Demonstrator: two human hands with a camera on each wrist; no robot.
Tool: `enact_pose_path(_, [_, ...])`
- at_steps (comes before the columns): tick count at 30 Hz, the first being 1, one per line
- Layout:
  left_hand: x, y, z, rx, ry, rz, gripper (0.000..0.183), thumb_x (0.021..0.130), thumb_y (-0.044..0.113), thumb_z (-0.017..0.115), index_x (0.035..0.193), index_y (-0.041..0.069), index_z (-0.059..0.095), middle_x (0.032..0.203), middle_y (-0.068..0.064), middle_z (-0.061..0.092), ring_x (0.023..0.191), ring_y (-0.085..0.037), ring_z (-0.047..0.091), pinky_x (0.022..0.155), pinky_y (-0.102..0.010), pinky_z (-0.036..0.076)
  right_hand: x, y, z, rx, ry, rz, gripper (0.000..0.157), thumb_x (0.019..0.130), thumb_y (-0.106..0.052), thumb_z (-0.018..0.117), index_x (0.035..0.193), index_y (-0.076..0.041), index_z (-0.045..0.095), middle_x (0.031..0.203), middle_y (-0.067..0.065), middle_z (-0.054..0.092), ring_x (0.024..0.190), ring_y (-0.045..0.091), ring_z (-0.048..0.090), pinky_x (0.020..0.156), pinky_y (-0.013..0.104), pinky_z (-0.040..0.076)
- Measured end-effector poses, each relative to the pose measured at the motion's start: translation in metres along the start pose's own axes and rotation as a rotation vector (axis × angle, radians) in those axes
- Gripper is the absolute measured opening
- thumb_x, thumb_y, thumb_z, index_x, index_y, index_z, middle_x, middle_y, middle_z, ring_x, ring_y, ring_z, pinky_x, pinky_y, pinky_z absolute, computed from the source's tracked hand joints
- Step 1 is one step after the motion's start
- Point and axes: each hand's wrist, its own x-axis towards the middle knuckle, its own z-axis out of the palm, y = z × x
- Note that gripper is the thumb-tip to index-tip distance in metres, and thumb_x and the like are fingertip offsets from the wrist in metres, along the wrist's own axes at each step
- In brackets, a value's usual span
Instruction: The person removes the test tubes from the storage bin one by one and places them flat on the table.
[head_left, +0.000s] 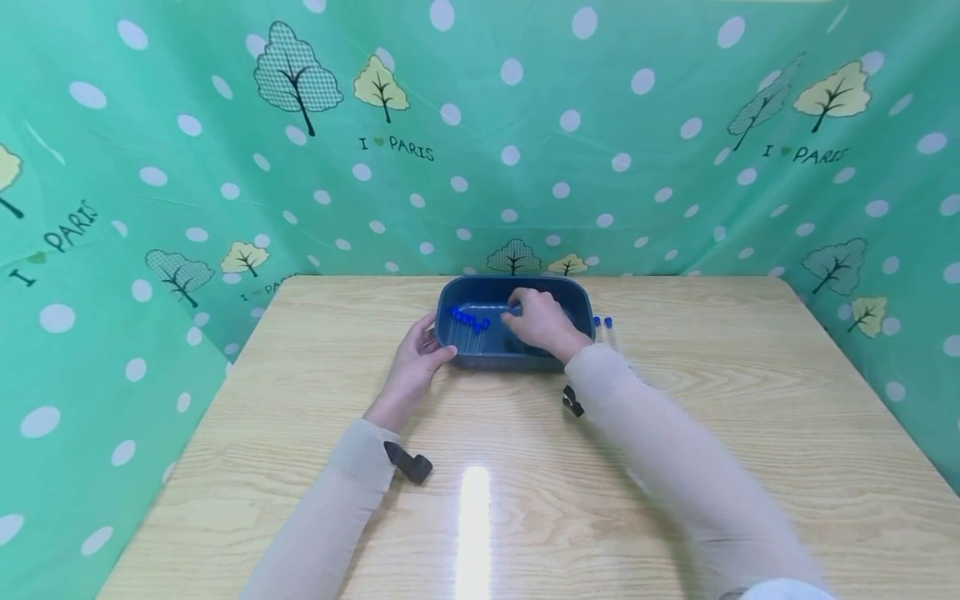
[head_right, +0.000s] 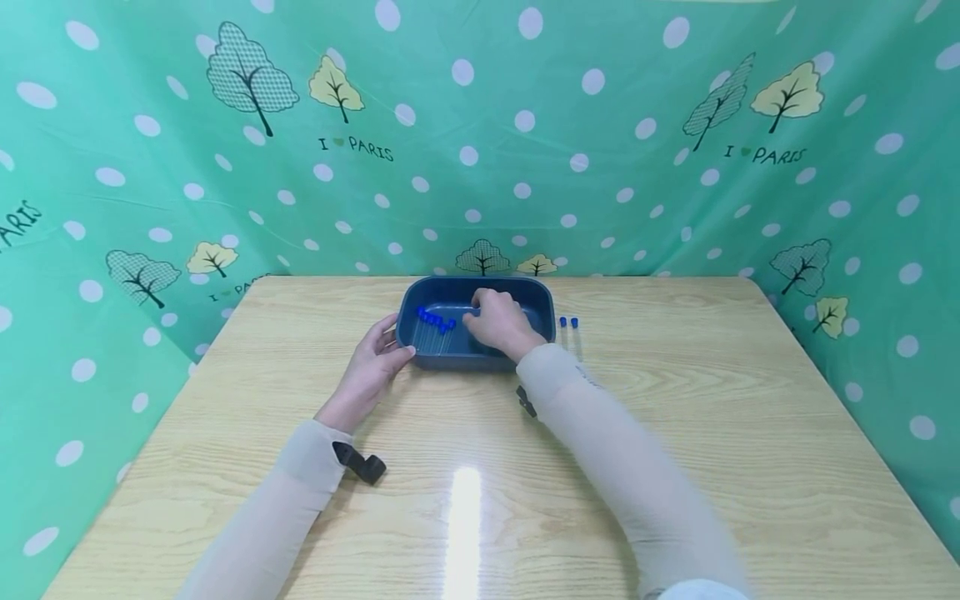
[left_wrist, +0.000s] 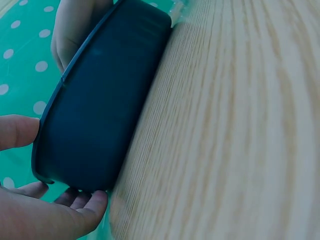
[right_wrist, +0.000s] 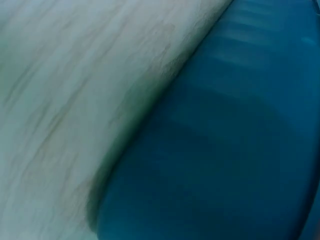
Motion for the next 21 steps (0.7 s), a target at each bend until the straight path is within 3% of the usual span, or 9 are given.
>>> enact_pose_path(14, [-0.001, 0.0, 0.0, 0.015, -0.004, -0.005, 0.07, 0.087, 0.004, 0.065, 0.148, 0.018, 0.033, 0.145, -0.016, 0.04, 0.133, -0.028, 0.04, 0.105, -0.039, 0.041, 0.008, -0.01, 0.014, -0.014, -0.016, 0.028, 0.041, 0.093, -0.027, 0.062, 0.127, -0.005, 0.055, 0.104, 0.009, 0.063, 0.071, 0.019, 0.061, 0.069, 0.033, 0.052])
enact_pose_path(21, [0.0, 0.0, 0.001, -0.025, -0.01, 0.012, 0.071, 0.086, -0.001, 0.064, 0.148, 0.013, 0.032, 0.144, -0.02, 0.039, 0.132, -0.03, 0.04, 0.105, -0.04, 0.041, 0.014, -0.009, 0.019, -0.022, -0.029, 0.063, 0.042, 0.092, -0.027, 0.063, 0.127, -0.005, 0.055, 0.109, 0.009, 0.062, 0.081, 0.021, 0.06, 0.074, 0.035, 0.052])
